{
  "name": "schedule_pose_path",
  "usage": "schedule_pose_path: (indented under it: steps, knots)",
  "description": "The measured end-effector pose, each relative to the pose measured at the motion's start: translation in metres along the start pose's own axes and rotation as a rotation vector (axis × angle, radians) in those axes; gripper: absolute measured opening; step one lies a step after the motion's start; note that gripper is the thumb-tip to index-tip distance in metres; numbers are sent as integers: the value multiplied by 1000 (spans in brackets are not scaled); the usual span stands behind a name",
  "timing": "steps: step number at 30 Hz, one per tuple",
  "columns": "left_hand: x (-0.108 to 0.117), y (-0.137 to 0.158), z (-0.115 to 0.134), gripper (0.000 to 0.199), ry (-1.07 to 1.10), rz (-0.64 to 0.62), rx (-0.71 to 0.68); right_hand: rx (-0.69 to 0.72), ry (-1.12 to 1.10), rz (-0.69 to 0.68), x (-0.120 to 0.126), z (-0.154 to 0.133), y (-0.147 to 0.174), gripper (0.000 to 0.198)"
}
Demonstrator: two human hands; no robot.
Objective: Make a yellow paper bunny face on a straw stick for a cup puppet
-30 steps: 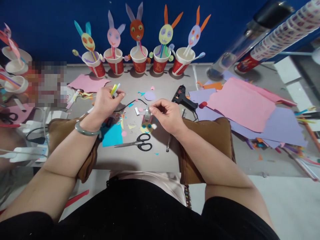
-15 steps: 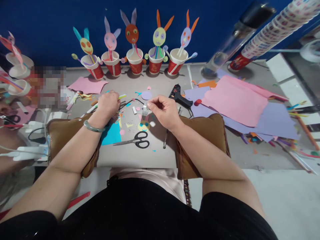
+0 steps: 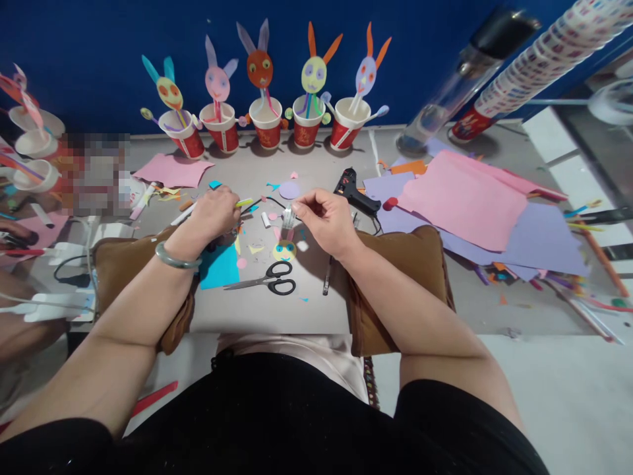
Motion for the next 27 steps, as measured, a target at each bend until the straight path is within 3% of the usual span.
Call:
schedule_pose_path:
  steps: [4,10,16,19,22,23,25,27]
  knots:
    - [0,-2,-10,31,119,78,10,-5,1,10,1,1,1,22]
    - [7,-5,-37,27,236,184,182,1,-6,27,4,0,0,22]
    - [19,1,-42,20,335,270,231,-1,28,44,7,-4,1,22]
    - [27,1,-39,24,434,378,162,3,38,44,7,-5,1,22]
    - [30,2,-33,7,624,496,97,1,32,30,4,-3,0,22]
    - [30,3,-30,13,700,518,82,-3,24,20,3,-2,0,22]
    - [30,3,-14,26,863,529,-13,-9,13,4,1,-2,0,21]
    - [32,5,9,25,1017,496,-166,-7,20,-11,-2,-3,0,20]
Point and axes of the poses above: each hand's wrist, its own y-axis away from the middle knuckle, its own x-axis out of the back of the hand, z = x × y, the point moved 10 cm from there along -y, towards the middle knuckle, and after that the axes turned 9 degrees about -x, right-handed, at the moved point
